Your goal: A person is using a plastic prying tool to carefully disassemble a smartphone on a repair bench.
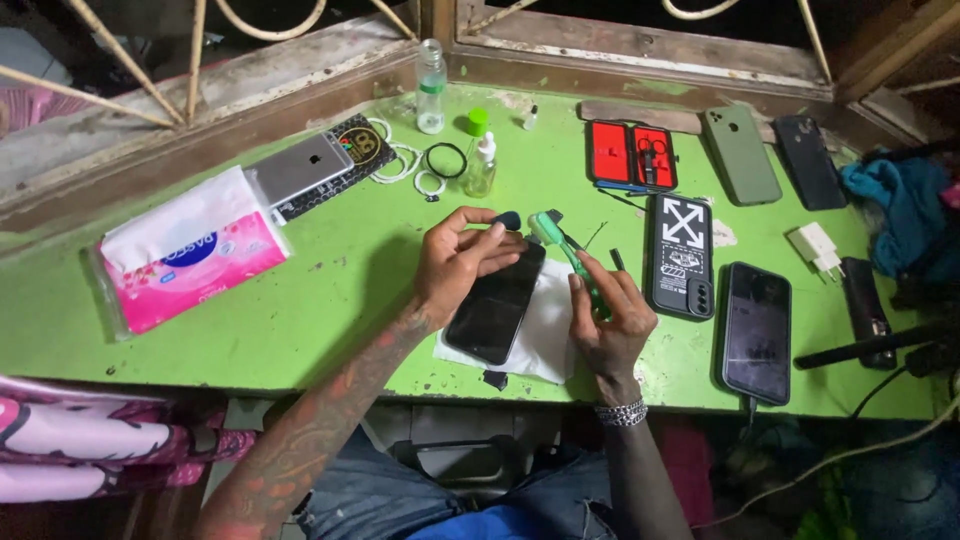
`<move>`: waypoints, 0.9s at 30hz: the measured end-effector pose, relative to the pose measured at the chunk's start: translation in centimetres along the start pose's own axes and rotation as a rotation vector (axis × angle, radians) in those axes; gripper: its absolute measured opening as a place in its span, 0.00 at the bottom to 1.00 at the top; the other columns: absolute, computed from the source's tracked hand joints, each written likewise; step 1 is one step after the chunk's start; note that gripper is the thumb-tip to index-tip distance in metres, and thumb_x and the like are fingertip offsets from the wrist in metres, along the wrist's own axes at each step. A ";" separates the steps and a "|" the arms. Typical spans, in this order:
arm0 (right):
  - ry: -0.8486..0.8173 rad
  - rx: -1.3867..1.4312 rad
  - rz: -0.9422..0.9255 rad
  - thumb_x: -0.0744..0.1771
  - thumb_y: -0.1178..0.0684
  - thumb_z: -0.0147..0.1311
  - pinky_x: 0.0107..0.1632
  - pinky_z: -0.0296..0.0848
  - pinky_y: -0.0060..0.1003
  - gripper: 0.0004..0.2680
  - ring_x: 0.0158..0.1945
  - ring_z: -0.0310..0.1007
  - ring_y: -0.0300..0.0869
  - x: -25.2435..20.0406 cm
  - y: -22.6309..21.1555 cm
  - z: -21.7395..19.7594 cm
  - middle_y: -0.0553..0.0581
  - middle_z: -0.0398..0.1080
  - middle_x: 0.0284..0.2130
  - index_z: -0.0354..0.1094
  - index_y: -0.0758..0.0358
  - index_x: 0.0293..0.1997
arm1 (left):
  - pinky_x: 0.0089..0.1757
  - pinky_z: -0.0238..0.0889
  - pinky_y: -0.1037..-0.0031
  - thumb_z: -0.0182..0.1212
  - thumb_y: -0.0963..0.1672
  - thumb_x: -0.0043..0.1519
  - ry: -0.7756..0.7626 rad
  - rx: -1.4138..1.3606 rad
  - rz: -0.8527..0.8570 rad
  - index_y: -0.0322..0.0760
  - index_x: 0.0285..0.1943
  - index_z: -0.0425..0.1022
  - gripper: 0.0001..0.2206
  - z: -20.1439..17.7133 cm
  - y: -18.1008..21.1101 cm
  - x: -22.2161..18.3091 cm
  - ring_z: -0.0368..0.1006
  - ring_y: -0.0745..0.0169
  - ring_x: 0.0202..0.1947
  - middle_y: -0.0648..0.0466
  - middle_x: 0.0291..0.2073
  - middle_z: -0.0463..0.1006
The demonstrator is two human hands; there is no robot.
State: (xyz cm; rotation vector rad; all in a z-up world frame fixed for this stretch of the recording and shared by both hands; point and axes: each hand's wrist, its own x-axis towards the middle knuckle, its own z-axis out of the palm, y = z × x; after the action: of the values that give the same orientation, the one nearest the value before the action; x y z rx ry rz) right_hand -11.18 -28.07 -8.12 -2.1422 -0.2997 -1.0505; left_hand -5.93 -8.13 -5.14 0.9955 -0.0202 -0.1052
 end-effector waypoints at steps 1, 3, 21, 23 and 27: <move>-0.004 0.003 -0.007 0.67 0.57 0.64 0.28 0.70 0.40 0.09 0.24 0.72 0.48 0.1 -0.2 0.0 0.57 0.73 0.27 0.80 0.55 0.51 | 0.46 0.79 0.58 0.62 0.41 0.64 0.005 -0.005 0.006 0.27 0.52 0.71 0.11 0.1 0.3 -0.2 0.80 0.38 0.43 0.28 0.42 0.80; -0.008 0.063 0.000 0.67 0.57 0.64 0.26 0.68 0.40 0.09 0.22 0.69 0.48 0.2 -0.4 0.0 0.58 0.72 0.25 0.80 0.56 0.52 | 0.47 0.78 0.58 0.64 0.41 0.62 -0.018 0.000 0.020 0.27 0.49 0.74 0.11 0.4 0.7 -0.4 0.81 0.40 0.44 0.30 0.41 0.81; -0.117 -0.012 0.012 0.63 0.56 0.68 0.24 0.70 0.39 0.09 0.20 0.71 0.46 -0.9 0.1 0.6 0.57 0.75 0.25 0.81 0.54 0.47 | 0.43 0.81 0.59 0.63 0.38 0.63 -0.014 0.123 0.073 0.24 0.51 0.78 0.10 -0.2 0.1 -0.2 0.81 0.50 0.40 0.33 0.41 0.82; -0.086 -0.012 0.030 0.64 0.57 0.67 0.24 0.69 0.39 0.09 0.20 0.71 0.47 -0.9 0.8 0.8 0.59 0.75 0.25 0.81 0.57 0.48 | 0.43 0.81 0.58 0.63 0.39 0.63 -0.019 0.091 0.060 0.23 0.52 0.78 0.11 -0.3 0.2 -0.2 0.81 0.48 0.40 0.33 0.41 0.82; -0.035 0.015 0.061 0.65 0.59 0.65 0.24 0.68 0.38 0.09 0.21 0.71 0.46 -1.5 1.3 0.5 0.61 0.75 0.25 0.81 0.57 0.49 | 0.45 0.80 0.58 0.63 0.39 0.63 -0.027 0.050 0.073 0.23 0.53 0.78 0.11 -0.2 -0.3 0.0 0.80 0.51 0.42 0.36 0.43 0.82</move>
State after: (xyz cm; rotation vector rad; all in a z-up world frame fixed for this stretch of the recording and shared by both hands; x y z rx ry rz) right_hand -11.22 -28.54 -10.10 -2.1448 -0.2562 -0.9742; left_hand -5.98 -8.11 -5.45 1.0424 -0.0846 -0.0515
